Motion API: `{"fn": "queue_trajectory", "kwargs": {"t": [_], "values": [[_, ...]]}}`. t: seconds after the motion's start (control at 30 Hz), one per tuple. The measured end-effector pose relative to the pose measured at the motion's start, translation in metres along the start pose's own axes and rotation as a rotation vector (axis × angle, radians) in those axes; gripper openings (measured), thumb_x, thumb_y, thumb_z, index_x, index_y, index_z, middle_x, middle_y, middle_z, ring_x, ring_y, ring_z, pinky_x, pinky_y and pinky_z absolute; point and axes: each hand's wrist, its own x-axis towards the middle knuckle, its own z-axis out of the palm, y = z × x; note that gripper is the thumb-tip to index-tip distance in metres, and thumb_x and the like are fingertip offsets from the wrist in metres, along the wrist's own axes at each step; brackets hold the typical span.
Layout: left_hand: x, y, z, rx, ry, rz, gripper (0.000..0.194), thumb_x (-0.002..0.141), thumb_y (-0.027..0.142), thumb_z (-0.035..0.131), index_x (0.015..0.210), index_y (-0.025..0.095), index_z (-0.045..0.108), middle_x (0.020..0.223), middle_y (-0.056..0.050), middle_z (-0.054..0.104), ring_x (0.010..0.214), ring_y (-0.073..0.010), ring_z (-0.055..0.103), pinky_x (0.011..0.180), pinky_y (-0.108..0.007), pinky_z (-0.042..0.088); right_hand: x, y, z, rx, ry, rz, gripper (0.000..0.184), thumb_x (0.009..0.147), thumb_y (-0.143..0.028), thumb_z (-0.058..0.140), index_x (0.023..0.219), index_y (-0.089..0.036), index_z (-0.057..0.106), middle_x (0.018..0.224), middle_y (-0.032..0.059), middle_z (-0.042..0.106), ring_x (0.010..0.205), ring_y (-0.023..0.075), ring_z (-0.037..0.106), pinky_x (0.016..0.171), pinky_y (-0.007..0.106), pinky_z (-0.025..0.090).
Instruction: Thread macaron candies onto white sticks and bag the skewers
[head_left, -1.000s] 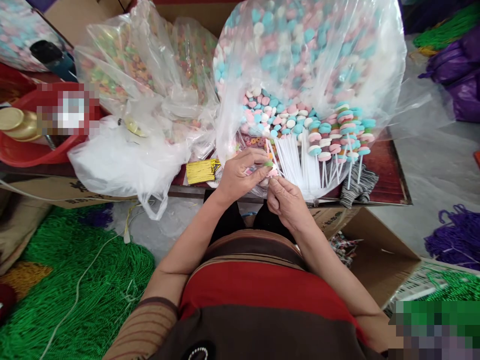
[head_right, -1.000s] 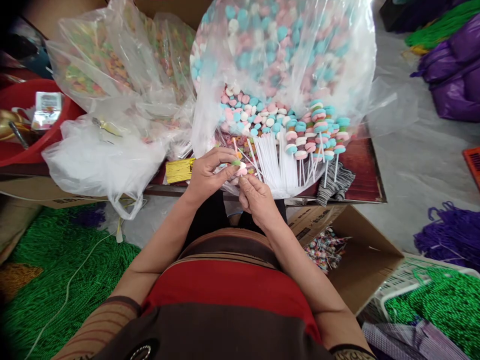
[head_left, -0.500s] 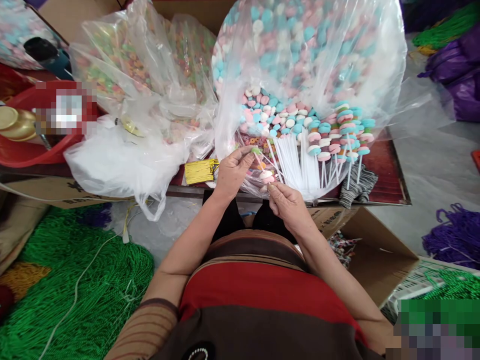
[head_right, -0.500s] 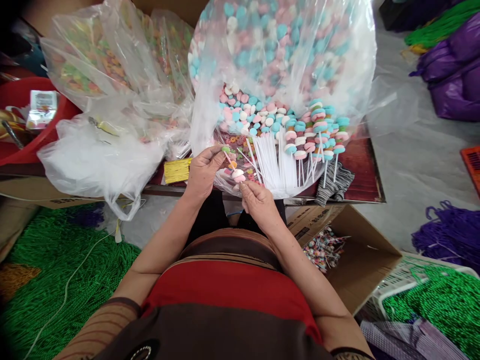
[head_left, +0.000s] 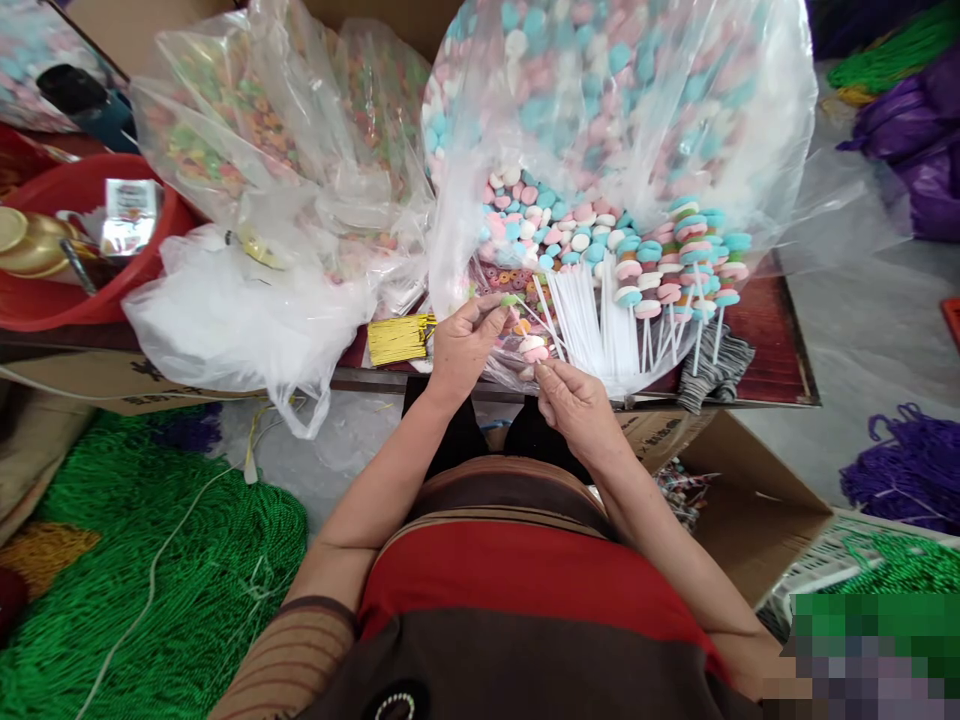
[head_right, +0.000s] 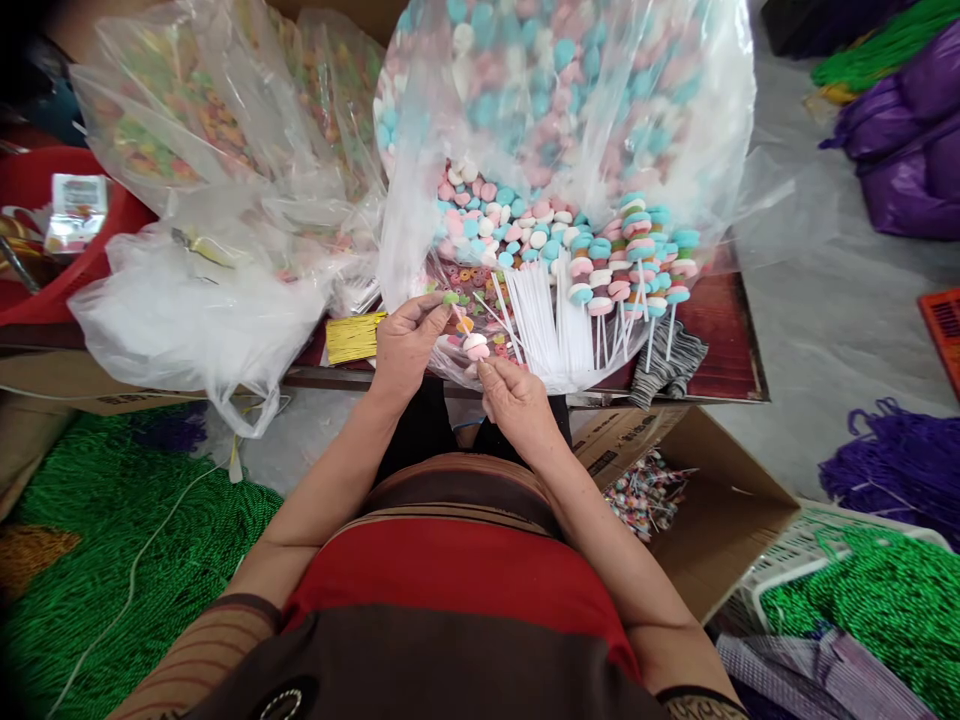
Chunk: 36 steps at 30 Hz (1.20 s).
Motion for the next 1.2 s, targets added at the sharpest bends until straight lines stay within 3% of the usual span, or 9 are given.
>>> {"fn": "queue_trajectory", "kwargs": {"t": [0.1,0.3,0.5,0.7,0.83,1.0,1.2], "values": [[-0.001,-0.001,0.0,-0.035,-0.004,-0.03,0.038,0.089,0.055,0.069,0.103,0.02,0.075,0.085,-0.002,0.079,0.074,-0.0147,0.075,0.074,-0.029,0.061,0.0,-0.001,0.001,0.014,-0.018,0.011,0.047,0.088,-0.067,0.065,0.087,-0.02,0.068,0.041,-0.01,0.038,0.037,0.0081,0.029,0.041,0.024,0.02],[-0.002,0.003,-0.003,0.119,0.02,0.07,0.029,0.087,0.046,0.074,0.102,0.021,0.074,0.092,-0.002,0.08,0.084,-0.0136,0.076,0.08,-0.025,0.059,0.0,-0.004,0.002,0.085,-0.032,0.061,0.042,0.09,-0.062,0.064,0.086,-0.02,0.067,0.04,-0.0102,0.039,0.037,0.0072,0.025,0.04,0.024,0.017],[-0.001,0.013,0.001,-0.22,-0.049,-0.095,0.036,0.087,0.054,0.074,0.097,0.02,0.07,0.082,0.001,0.076,0.074,-0.0115,0.073,0.075,-0.025,0.06,0.001,-0.002,0.001,0.079,-0.049,0.051,0.044,0.089,-0.064,0.065,0.086,-0.02,0.068,0.041,-0.0102,0.037,0.037,0.0074,0.025,0.041,0.024,0.017],[-0.002,0.019,0.004,-0.353,-0.053,-0.186,0.038,0.078,0.05,0.084,0.094,0.02,0.067,0.081,0.001,0.076,0.071,-0.0108,0.072,0.07,-0.023,0.058,0.0,-0.005,0.002,0.101,-0.06,0.087,0.045,0.087,-0.065,0.067,0.085,-0.02,0.067,0.041,-0.0109,0.035,0.037,0.0068,0.023,0.039,0.024,0.014],[-0.007,0.018,0.006,-0.455,-0.144,-0.228,0.044,0.076,0.052,0.086,0.102,0.021,0.068,0.081,0.001,0.076,0.074,-0.0125,0.074,0.074,-0.025,0.059,-0.002,-0.006,0.001,0.153,-0.064,0.105,0.045,0.086,-0.065,0.069,0.086,-0.02,0.067,0.041,-0.0113,0.036,0.037,0.0064,0.022,0.038,0.023,0.013],[-0.009,0.013,0.005,-0.393,-0.303,-0.264,0.058,0.074,0.06,0.085,0.113,0.019,0.073,0.087,-0.002,0.077,0.075,-0.0123,0.069,0.075,-0.025,0.055,-0.004,-0.005,0.001,0.19,-0.059,0.109,0.042,0.086,-0.062,0.07,0.083,-0.02,0.065,0.041,-0.0114,0.037,0.037,0.006,0.022,0.038,0.022,0.012],[-0.004,0.021,-0.003,-0.064,-0.351,-0.103,0.065,0.078,0.066,0.078,0.121,0.017,0.074,0.083,-0.001,0.074,0.075,-0.013,0.064,0.075,-0.025,0.05,-0.004,0.003,-0.001,0.137,-0.037,0.073,0.043,0.087,-0.063,0.068,0.082,-0.02,0.065,0.041,-0.011,0.037,0.037,0.0066,0.023,0.039,0.023,0.014]]}}
